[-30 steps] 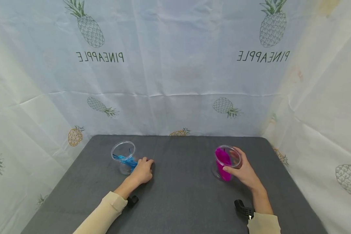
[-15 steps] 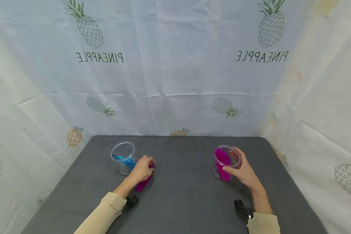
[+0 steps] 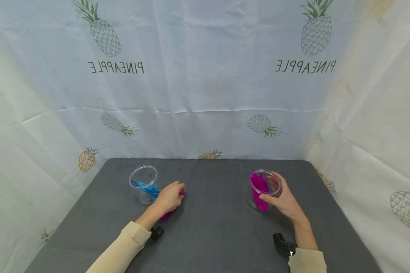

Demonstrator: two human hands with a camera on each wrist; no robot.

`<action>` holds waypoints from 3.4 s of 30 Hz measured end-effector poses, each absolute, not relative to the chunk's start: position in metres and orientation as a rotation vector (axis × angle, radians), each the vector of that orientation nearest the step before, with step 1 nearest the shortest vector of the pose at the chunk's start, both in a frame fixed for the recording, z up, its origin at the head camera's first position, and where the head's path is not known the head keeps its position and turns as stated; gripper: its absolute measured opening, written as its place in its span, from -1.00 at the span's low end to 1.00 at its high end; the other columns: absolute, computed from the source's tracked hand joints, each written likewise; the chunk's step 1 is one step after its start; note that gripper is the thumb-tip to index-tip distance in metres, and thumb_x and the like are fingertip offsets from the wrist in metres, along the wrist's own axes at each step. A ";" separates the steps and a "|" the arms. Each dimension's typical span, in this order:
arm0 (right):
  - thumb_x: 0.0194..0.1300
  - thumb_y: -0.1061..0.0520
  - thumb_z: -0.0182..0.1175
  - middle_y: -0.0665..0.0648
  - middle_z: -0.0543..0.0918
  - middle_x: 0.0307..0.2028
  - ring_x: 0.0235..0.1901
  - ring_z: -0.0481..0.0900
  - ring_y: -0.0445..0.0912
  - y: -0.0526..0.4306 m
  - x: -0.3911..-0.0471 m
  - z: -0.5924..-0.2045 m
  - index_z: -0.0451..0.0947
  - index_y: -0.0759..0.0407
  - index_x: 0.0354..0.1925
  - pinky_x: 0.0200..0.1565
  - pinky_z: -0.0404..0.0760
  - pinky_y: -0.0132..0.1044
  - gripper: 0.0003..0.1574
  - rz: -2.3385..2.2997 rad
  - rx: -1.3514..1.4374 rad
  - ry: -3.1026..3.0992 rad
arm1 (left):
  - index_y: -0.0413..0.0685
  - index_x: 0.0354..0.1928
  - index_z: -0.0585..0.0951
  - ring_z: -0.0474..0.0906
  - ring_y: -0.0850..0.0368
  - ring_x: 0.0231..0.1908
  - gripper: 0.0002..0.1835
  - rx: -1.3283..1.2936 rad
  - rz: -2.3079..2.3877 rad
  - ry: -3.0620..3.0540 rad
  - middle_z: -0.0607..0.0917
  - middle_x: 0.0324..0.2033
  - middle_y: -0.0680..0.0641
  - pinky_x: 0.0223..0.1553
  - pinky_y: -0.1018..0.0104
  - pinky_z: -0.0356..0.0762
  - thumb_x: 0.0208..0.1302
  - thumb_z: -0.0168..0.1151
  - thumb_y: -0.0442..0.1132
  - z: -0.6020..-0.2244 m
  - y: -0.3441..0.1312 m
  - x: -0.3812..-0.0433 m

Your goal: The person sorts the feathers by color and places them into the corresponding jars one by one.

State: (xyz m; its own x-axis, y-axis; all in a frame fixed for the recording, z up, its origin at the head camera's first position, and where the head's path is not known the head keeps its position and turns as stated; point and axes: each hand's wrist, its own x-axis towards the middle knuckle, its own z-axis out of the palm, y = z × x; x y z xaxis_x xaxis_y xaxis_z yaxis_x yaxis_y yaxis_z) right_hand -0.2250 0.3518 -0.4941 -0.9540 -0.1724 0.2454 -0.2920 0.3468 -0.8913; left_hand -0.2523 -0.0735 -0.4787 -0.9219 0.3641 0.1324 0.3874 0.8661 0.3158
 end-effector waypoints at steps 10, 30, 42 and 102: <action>0.31 0.27 0.36 0.41 0.21 0.46 0.44 0.16 0.20 0.352 -0.225 -0.496 -0.18 0.19 0.58 0.15 0.32 -0.65 0.17 1.686 0.420 -2.488 | -0.11 -0.13 0.66 0.56 0.07 -0.29 -0.88 -0.723 -0.475 -2.924 0.56 -0.29 0.00 -0.29 0.12 0.64 0.33 0.31 -0.39 -0.466 -0.057 -0.253; 0.31 0.25 0.36 0.41 0.19 0.47 0.44 0.09 0.36 0.351 -0.227 -0.494 -0.21 0.20 0.58 0.14 0.31 -0.67 0.18 1.703 0.423 -2.497 | -0.12 -0.20 0.67 0.52 0.20 -0.36 -0.96 -0.837 -1.017 -2.642 0.62 -0.32 0.02 -0.32 0.41 0.53 0.38 0.33 -0.31 -0.425 -0.005 -0.255; 0.31 0.29 0.35 0.43 0.21 0.45 0.43 0.16 0.24 0.350 -0.226 -0.496 -0.18 0.21 0.58 0.15 0.35 -0.62 0.16 1.710 0.434 -2.471 | -0.25 -0.16 0.68 0.60 0.15 -0.31 -0.92 -0.952 -1.212 -2.251 0.67 -0.27 -0.08 -0.27 0.51 0.58 0.37 0.32 -0.38 -0.402 0.035 -0.259; 0.35 0.26 0.33 0.44 0.18 0.45 0.40 0.19 0.21 0.357 -0.225 -0.495 -0.22 0.23 0.57 0.13 0.36 -0.63 0.14 1.712 0.410 -2.479 | 0.09 -0.05 0.71 0.55 0.27 -0.09 -0.83 -0.994 -0.671 -2.395 0.71 -0.12 0.15 -0.02 0.61 0.48 0.44 0.28 -0.07 -0.439 0.143 -0.271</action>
State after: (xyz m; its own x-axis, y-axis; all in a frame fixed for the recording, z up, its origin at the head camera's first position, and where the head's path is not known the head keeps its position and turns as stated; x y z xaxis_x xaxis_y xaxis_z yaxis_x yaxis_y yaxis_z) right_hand -0.2246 0.3573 -0.4950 -0.9586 -0.1627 0.2338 -0.2763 0.3316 -0.9021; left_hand -0.2711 0.1430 -0.4389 -0.6337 0.5164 0.5760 0.7406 0.6202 0.2587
